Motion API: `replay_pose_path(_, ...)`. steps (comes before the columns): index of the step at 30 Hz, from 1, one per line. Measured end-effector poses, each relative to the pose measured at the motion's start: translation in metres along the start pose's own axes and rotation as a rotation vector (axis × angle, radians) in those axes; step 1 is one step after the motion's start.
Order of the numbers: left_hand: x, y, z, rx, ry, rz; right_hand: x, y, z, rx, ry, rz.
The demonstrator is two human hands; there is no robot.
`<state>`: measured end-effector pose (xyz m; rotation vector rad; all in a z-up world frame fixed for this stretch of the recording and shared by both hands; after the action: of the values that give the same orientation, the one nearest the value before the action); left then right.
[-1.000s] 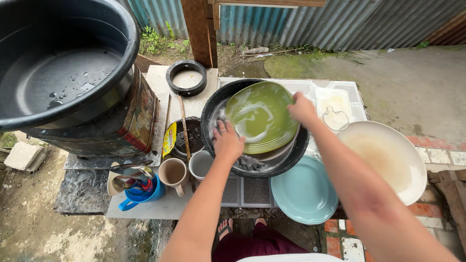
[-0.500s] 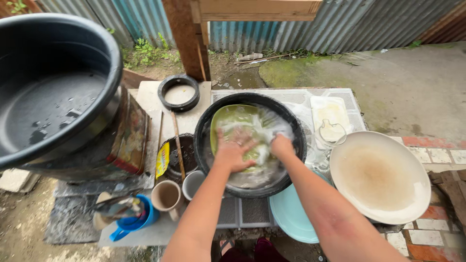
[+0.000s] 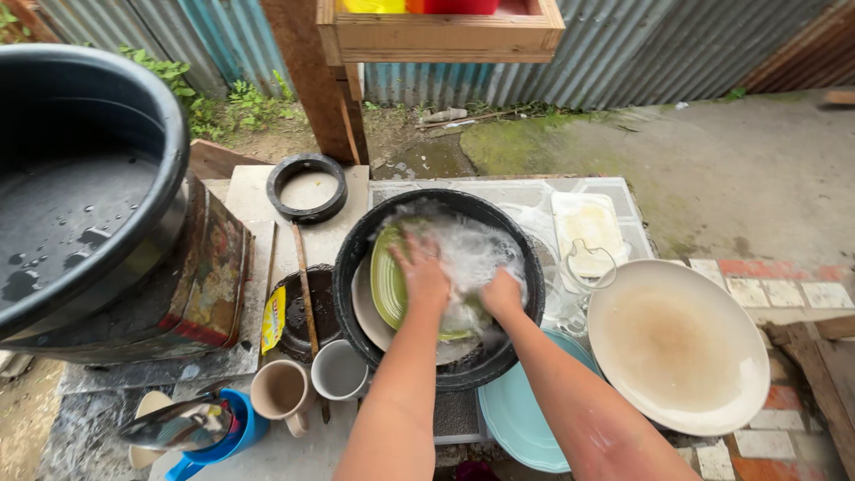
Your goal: The person washes various dishes including plates, bowls, cups, and a cutting board by hand in a basin of soapy water, scrubbing each item with a sponge.
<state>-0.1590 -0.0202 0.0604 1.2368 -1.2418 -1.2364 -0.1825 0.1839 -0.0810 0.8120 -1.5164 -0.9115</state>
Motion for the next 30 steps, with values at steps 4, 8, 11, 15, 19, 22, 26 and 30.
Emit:
replay_pose_path(4,-0.031,-0.033,-0.041,0.397,-0.327,-0.071,0.015,0.034,-0.005,-0.132,-0.028,0.138)
replay_pose_path(8,0.018,-0.031,-0.059,0.596,-0.097,-0.4,0.028,0.034,-0.016,0.04,-0.131,0.197)
replay_pose_path(11,0.057,-0.013,-0.024,0.251,0.122,-0.53,0.036,0.033,-0.023,0.152,-0.153,0.141)
replay_pose_path(15,0.04,-0.024,-0.008,0.212,0.102,-0.259,0.033,0.022,-0.017,0.147,-0.112,0.073)
replay_pose_path(19,-0.003,-0.057,-0.021,0.456,-0.06,-0.355,0.007,0.004,-0.008,0.141,-0.103,-0.032)
replay_pose_path(22,0.008,-0.08,-0.006,0.312,0.031,-0.566,0.002,0.003,-0.003,0.084,-0.107,-0.012)
replay_pose_path(26,0.041,-0.092,0.0,-0.092,0.072,-0.369,0.005,0.008,0.006,0.05,-0.125,-0.014)
replay_pose_path(30,0.034,-0.113,-0.019,0.315,0.214,-0.372,0.001,0.017,-0.008,0.01,-0.187,0.164)
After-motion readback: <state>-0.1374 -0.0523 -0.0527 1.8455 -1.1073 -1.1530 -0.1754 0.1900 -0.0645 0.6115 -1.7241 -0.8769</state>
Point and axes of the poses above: each hand's wrist, its own z-axis towards the middle knuckle, its own y-axis out of the back of the hand, x = y × z, the point moved 9 cm from there along z, towards the middle knuckle, and after that the axes turned 6 degrees about -z, right-handed, at the moved point
